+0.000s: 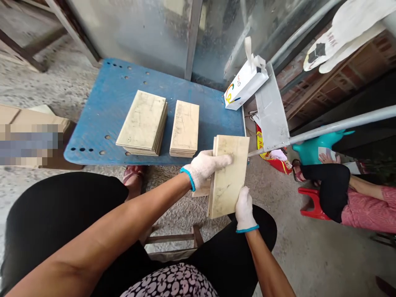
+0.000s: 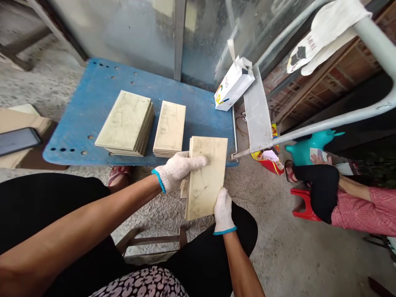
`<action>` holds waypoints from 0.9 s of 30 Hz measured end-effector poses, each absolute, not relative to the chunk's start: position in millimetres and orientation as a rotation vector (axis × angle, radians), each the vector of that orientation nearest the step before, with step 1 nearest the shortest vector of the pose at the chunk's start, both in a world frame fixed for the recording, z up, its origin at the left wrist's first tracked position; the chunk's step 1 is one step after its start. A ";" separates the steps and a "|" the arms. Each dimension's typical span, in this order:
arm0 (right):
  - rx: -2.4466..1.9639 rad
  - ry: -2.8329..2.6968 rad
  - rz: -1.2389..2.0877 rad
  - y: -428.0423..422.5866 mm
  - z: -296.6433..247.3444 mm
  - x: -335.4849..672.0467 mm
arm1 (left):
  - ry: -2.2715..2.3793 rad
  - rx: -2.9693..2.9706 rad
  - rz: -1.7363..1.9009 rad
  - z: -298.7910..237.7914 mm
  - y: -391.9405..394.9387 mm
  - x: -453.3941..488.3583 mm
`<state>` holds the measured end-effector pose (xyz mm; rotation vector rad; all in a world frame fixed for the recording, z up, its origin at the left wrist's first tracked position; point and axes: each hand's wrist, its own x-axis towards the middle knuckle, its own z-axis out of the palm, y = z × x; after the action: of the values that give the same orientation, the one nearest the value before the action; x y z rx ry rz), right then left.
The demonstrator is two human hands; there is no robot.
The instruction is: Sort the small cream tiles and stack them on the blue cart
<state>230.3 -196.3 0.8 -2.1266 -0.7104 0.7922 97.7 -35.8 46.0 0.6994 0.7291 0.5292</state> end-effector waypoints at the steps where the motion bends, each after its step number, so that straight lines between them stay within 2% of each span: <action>1: -2.100 -0.797 0.827 -201.3 -0.1 230.3 | 0.771 0.699 0.541 47.8 -45.1 90.2; 6: -1.959 -1.187 1.042 -210.2 12.6 247.9 | 0.956 0.816 0.552 48.0 -90.3 55.3; 10: -2.032 -1.250 0.963 -204.7 35.7 266.1 | 1.103 1.165 0.387 36.6 -117.7 36.0; 16: -2.030 -2.039 0.780 -189.6 76.6 249.7 | 0.971 1.547 0.183 16.0 -143.7 19.7; 21: -1.928 -2.466 1.085 -187.8 70.6 219.5 | 0.749 1.700 0.076 0.6 -156.4 9.6; 24: -1.915 -2.511 1.352 -193.8 57.4 206.8 | 0.731 1.786 -0.041 -7.9 -161.1 2.9; 27: -1.919 -2.501 1.433 -200.8 44.7 199.6 | 0.699 1.792 -0.060 -19.3 -164.0 -1.1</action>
<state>199.6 -200.8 44.7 -1.9188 -2.5011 1.4328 -1.1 -164.0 -19.3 1.7918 0.6995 -0.0598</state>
